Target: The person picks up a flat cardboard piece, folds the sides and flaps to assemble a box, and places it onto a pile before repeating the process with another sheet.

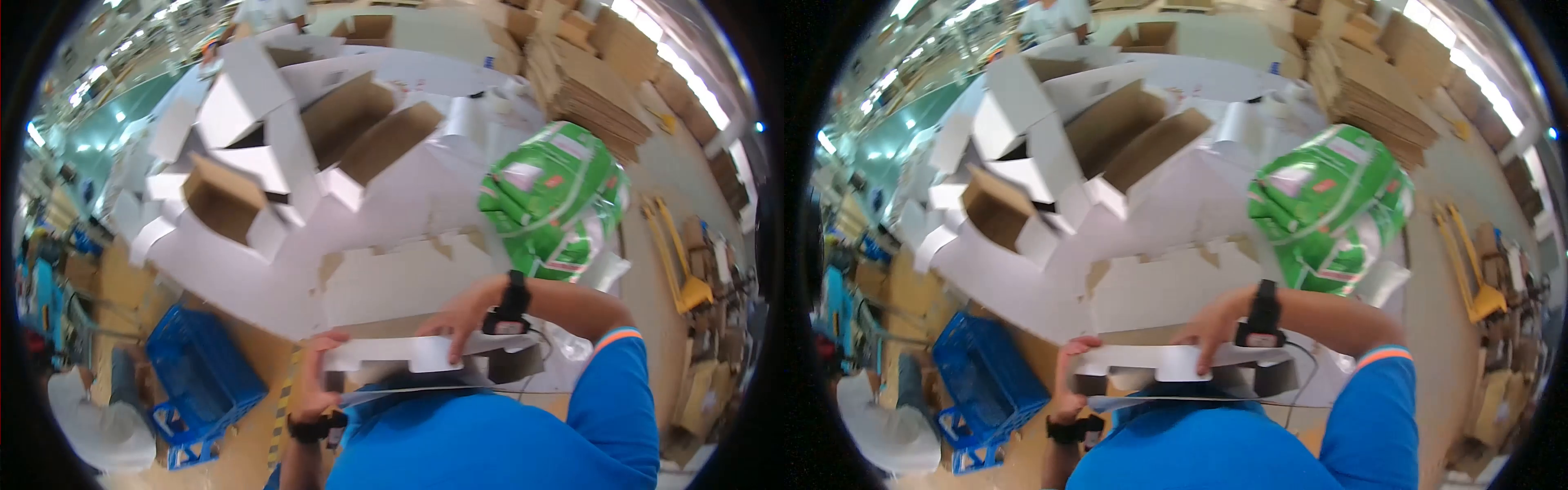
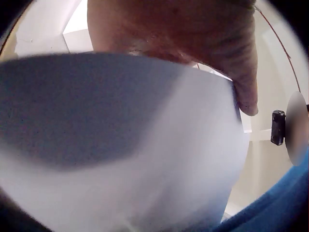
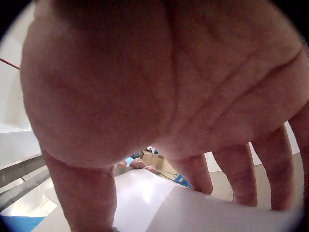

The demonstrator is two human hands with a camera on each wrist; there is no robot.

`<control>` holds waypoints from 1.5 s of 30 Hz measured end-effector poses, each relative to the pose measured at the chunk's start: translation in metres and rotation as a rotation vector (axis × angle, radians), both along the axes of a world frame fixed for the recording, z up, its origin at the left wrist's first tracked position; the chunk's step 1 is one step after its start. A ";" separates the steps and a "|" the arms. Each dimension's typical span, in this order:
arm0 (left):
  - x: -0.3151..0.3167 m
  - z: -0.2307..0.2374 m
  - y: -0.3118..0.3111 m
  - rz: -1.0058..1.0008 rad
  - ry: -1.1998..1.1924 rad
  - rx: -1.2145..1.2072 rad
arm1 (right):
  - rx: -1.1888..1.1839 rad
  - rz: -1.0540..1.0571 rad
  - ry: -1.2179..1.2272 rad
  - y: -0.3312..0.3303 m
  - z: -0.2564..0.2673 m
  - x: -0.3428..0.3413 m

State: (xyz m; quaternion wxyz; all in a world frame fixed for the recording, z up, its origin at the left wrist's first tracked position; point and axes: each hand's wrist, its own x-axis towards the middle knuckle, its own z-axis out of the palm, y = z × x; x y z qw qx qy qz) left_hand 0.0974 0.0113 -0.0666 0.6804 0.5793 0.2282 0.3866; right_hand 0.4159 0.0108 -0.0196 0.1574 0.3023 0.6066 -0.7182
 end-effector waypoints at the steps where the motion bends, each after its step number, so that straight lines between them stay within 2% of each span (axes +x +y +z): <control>1: -0.002 -0.001 0.005 -0.019 0.056 0.037 | 0.007 -0.004 0.079 -0.001 -0.021 0.004; 4: -0.004 0.002 0.010 -0.013 0.118 0.063 | -0.030 -0.106 -0.040 0.002 -0.003 0.015; 5: -0.005 0.002 0.009 -0.002 0.114 0.044 | -0.093 -0.132 -0.049 0.002 0.011 0.021; 8: -0.008 -0.007 0.014 0.009 0.118 0.077 | -0.117 -0.123 -0.002 -0.006 0.007 0.058; 9: -0.008 -0.009 0.015 0.016 0.108 0.076 | -0.265 -0.204 0.078 -0.013 0.001 0.068; 12: -0.006 -0.011 0.019 0.018 0.110 0.090 | -0.456 -0.405 0.104 -0.034 -0.015 0.087; 13: -0.007 -0.013 0.021 0.014 0.119 0.092 | -0.420 -0.422 0.056 -0.037 -0.014 0.086; 16: -0.006 -0.015 0.024 0.008 0.137 0.097 | -0.424 -0.434 0.198 -0.045 -0.020 0.080; 19: -0.003 -0.010 0.023 0.000 0.133 0.071 | -0.272 -0.403 0.169 -0.046 -0.021 0.074; 22: 0.003 -0.001 0.021 -0.034 0.138 0.036 | 0.025 -0.299 -0.027 -0.037 -0.004 0.069; 23: 0.004 0.003 0.021 -0.045 0.146 0.028 | 0.214 -0.274 -0.022 -0.039 -0.009 0.070; 26: -0.003 -0.003 0.026 -0.073 0.168 0.055 | -0.004 -0.240 0.070 -0.031 -0.008 0.070; 27: -0.007 -0.007 0.029 -0.092 0.175 0.079 | 0.002 -0.138 0.084 -0.026 -0.006 0.069; 30: -0.006 0.001 0.028 -0.130 0.180 0.053 | -0.108 -0.172 -0.099 -0.018 0.004 0.057; 34: 0.000 0.007 0.025 -0.177 0.191 0.081 | -0.143 -0.090 -0.150 -0.005 0.009 0.032; 37: 0.002 0.007 0.027 -0.193 0.219 0.134 | -0.045 -0.077 0.016 -0.004 -0.014 0.017; 39: 0.001 0.004 0.031 -0.219 0.243 0.179 | -0.026 -0.076 0.011 -0.001 -0.018 0.012; 40: 0.002 0.004 0.028 -0.194 0.220 0.143 | -0.020 -0.076 0.006 0.000 -0.019 0.010; 43: 0.022 0.023 0.007 -0.039 0.088 -0.063 | 0.201 0.047 -0.086 0.007 -0.006 0.004; 45: 0.022 0.007 0.003 0.071 0.088 0.046 | 0.262 0.034 -0.119 0.006 -0.012 0.005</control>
